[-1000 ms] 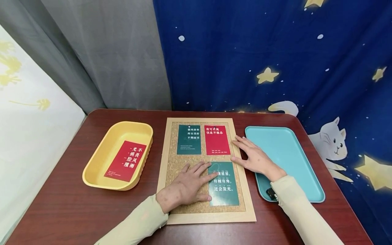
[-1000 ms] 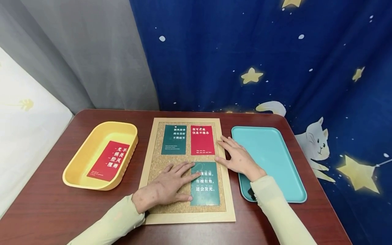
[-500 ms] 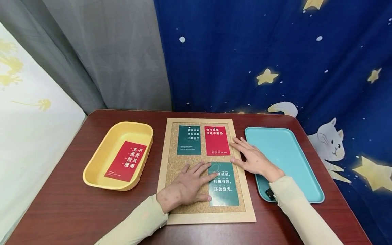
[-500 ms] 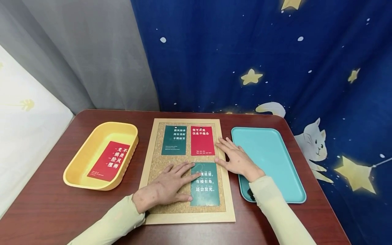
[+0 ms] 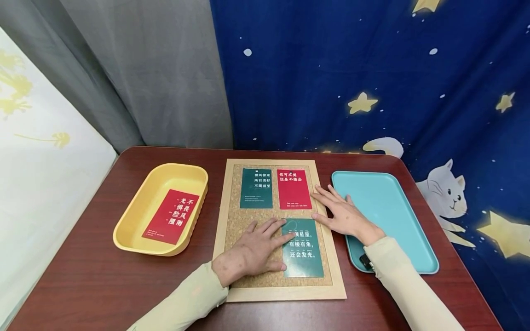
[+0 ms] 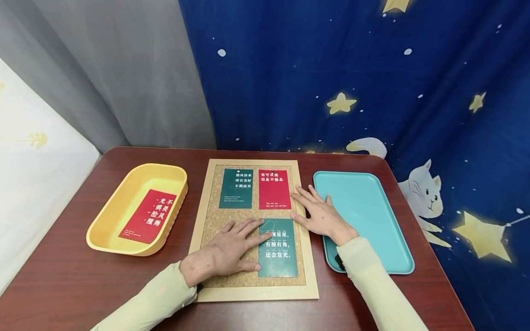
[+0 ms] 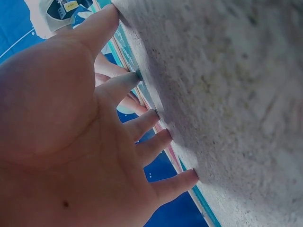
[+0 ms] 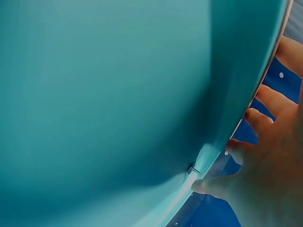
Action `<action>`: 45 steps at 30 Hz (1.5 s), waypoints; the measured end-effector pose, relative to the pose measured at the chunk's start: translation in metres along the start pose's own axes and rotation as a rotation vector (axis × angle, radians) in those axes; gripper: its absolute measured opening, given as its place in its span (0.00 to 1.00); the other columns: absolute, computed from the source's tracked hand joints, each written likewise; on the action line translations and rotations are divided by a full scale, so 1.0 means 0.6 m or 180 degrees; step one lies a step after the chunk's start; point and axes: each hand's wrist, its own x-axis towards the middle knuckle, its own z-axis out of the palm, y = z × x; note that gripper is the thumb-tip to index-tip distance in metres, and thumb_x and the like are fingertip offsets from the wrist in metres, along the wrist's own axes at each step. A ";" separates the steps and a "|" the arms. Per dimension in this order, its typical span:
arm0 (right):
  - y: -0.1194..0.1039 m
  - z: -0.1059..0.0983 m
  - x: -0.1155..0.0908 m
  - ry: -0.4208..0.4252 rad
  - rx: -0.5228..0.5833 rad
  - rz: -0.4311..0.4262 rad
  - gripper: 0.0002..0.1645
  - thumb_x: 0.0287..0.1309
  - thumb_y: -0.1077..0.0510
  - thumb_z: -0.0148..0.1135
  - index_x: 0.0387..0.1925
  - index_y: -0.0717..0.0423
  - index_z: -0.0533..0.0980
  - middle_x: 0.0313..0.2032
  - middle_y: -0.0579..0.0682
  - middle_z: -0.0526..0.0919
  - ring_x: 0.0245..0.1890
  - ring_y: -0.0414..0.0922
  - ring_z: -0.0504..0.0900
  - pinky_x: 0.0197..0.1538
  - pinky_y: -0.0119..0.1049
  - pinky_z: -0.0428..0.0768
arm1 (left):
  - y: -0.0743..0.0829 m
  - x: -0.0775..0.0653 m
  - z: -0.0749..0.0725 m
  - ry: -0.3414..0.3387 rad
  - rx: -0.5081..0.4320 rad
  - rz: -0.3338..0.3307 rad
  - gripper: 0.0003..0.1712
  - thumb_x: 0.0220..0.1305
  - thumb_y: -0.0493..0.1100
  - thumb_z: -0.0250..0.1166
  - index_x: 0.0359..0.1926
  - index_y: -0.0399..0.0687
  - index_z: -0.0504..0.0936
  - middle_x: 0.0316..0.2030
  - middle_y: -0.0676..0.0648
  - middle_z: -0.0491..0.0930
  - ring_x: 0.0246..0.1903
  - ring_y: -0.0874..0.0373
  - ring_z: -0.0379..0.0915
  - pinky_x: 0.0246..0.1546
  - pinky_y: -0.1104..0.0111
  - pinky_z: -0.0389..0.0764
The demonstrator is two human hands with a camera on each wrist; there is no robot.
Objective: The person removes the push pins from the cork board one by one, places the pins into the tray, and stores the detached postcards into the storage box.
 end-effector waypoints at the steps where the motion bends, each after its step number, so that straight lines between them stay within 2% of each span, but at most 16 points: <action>1: 0.000 0.000 0.000 0.0000 -0.0015 0.0006 0.43 0.69 0.35 0.62 0.80 0.40 0.62 0.84 0.47 0.54 0.85 0.60 0.44 0.74 0.82 0.41 | 0.000 0.000 0.000 -0.0001 -0.0002 -0.0001 0.46 0.67 0.73 0.61 0.81 0.76 0.56 0.83 0.51 0.51 0.83 0.49 0.47 0.79 0.40 0.58; 9: -0.002 0.001 0.001 -0.0023 -0.0085 0.0096 0.44 0.69 0.33 0.61 0.80 0.36 0.61 0.84 0.46 0.52 0.85 0.63 0.41 0.74 0.83 0.40 | -0.002 0.000 0.000 0.0005 -0.0048 -0.0005 0.46 0.66 0.73 0.61 0.81 0.75 0.57 0.83 0.51 0.51 0.83 0.49 0.47 0.79 0.39 0.57; 16: -0.002 0.001 0.000 0.0004 -0.0124 0.0120 0.44 0.69 0.32 0.60 0.80 0.36 0.61 0.84 0.48 0.51 0.84 0.67 0.42 0.73 0.84 0.40 | -0.003 0.000 0.001 0.0019 -0.0064 0.0014 0.46 0.66 0.73 0.62 0.81 0.75 0.58 0.83 0.51 0.52 0.82 0.49 0.47 0.79 0.39 0.56; 30: -0.003 0.002 -0.002 -0.0043 -0.0086 0.0168 0.45 0.69 0.32 0.60 0.81 0.35 0.59 0.84 0.47 0.50 0.84 0.65 0.41 0.73 0.83 0.39 | -0.003 0.003 0.002 0.0020 -0.0003 -0.0006 0.47 0.65 0.74 0.62 0.81 0.77 0.57 0.83 0.51 0.52 0.82 0.50 0.48 0.79 0.40 0.57; 37: -0.002 0.002 -0.002 -0.0019 -0.0083 0.0123 0.44 0.69 0.32 0.60 0.80 0.35 0.60 0.84 0.48 0.50 0.84 0.66 0.42 0.72 0.85 0.39 | -0.001 0.004 -0.003 0.0029 0.0047 -0.0014 0.46 0.65 0.74 0.63 0.80 0.77 0.59 0.82 0.51 0.53 0.82 0.51 0.50 0.78 0.40 0.60; 45: 0.000 -0.001 -0.002 -0.0039 -0.0033 0.0128 0.44 0.69 0.32 0.60 0.80 0.35 0.60 0.84 0.48 0.50 0.84 0.66 0.41 0.71 0.85 0.39 | -0.002 0.008 -0.011 0.0094 -0.0042 -0.0018 0.43 0.66 0.71 0.65 0.78 0.75 0.63 0.81 0.50 0.55 0.80 0.50 0.54 0.75 0.39 0.65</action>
